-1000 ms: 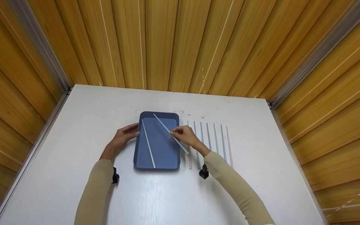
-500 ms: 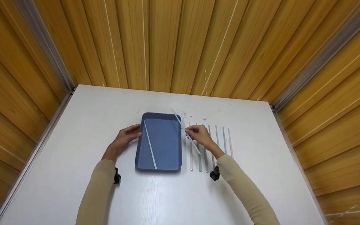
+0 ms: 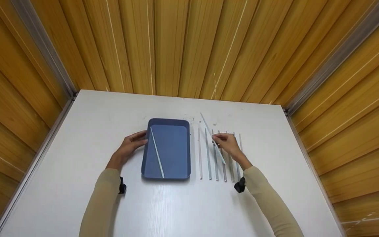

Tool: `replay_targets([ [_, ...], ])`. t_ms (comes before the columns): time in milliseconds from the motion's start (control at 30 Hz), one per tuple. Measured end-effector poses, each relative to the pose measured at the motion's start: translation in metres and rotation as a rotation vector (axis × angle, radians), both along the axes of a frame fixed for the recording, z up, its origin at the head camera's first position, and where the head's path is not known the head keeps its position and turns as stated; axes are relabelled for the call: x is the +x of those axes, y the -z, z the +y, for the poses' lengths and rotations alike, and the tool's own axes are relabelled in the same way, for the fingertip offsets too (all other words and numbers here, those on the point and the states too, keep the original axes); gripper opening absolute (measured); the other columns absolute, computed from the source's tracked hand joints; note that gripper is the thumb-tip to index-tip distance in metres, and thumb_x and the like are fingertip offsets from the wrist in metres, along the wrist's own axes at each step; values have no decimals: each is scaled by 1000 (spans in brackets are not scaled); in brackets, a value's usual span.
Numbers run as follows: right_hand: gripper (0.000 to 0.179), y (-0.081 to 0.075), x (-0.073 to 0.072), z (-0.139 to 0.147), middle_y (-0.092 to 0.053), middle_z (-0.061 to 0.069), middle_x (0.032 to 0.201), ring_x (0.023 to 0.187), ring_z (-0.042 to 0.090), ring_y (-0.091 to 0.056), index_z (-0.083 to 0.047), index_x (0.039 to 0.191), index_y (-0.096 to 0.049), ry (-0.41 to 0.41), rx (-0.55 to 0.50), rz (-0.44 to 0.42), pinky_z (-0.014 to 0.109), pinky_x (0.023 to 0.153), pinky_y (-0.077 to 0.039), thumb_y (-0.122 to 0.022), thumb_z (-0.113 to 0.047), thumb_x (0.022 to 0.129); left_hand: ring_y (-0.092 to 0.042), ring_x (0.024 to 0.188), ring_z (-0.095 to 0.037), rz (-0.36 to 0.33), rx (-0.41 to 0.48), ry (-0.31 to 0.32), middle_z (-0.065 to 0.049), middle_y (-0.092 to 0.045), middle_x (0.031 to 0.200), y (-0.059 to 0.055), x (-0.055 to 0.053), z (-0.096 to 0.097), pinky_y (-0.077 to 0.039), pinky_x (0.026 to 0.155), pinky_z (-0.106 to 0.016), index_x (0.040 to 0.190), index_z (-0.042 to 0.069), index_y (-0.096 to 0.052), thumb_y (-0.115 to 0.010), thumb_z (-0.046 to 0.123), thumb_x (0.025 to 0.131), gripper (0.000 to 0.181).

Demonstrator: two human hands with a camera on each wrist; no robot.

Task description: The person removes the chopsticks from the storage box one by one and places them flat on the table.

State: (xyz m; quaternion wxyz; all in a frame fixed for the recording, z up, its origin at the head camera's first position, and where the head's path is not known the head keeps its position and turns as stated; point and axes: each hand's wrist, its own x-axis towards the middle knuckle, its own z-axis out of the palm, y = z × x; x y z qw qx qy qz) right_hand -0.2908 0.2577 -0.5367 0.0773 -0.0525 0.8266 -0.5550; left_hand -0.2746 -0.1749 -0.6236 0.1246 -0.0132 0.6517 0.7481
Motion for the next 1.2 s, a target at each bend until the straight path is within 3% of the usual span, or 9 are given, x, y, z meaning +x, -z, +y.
replay_targets([
  [300, 34, 12, 18, 38, -72, 29, 112, 89, 13, -72, 13, 121, -67, 52, 18, -32, 18, 71, -60, -65, -15, 102, -46, 146, -24, -25, -29, -3, -15, -49, 157, 6, 11, -3, -48, 109, -23, 152, 7, -48, -74, 14, 95, 63],
  [600, 34, 12, 24, 86, -75, 21, 108, 87, 11, -73, 13, 121, -66, 144, 24, -65, 19, 73, -60, -65, -15, 101, -51, 141, -21, -20, 3, -14, -15, -51, 155, 3, 9, 1, -49, 107, -22, 151, 8, -50, -74, 12, 95, 61],
  [800, 38, 11, 26, 114, -75, 20, 107, 86, 9, -73, 18, 125, -61, 167, 0, -107, 21, 75, -61, -62, -12, 103, -47, 145, -25, -2, 6, 16, -17, -49, 157, 0, 6, 0, -48, 109, -23, 153, 7, -47, -71, 13, 97, 62],
  [900, 41, 10, 27, 123, -76, 16, 106, 86, 8, -72, 17, 127, -61, 188, 25, -116, 21, 76, -61, -63, -16, 103, -46, 146, -26, 1, 6, 17, -17, -47, 157, -2, 5, -1, -48, 109, -23, 153, 6, -46, -71, 13, 97, 62],
  [1200, 46, 17, 36, 149, -75, 20, 110, 88, 11, -72, 12, 126, -64, 263, 100, -110, 18, 74, -60, -67, -26, 101, -46, 147, -27, 2, 11, 21, -16, -48, 157, -4, 2, 1, -49, 109, -22, 153, 7, -46, -73, 14, 96, 63],
])
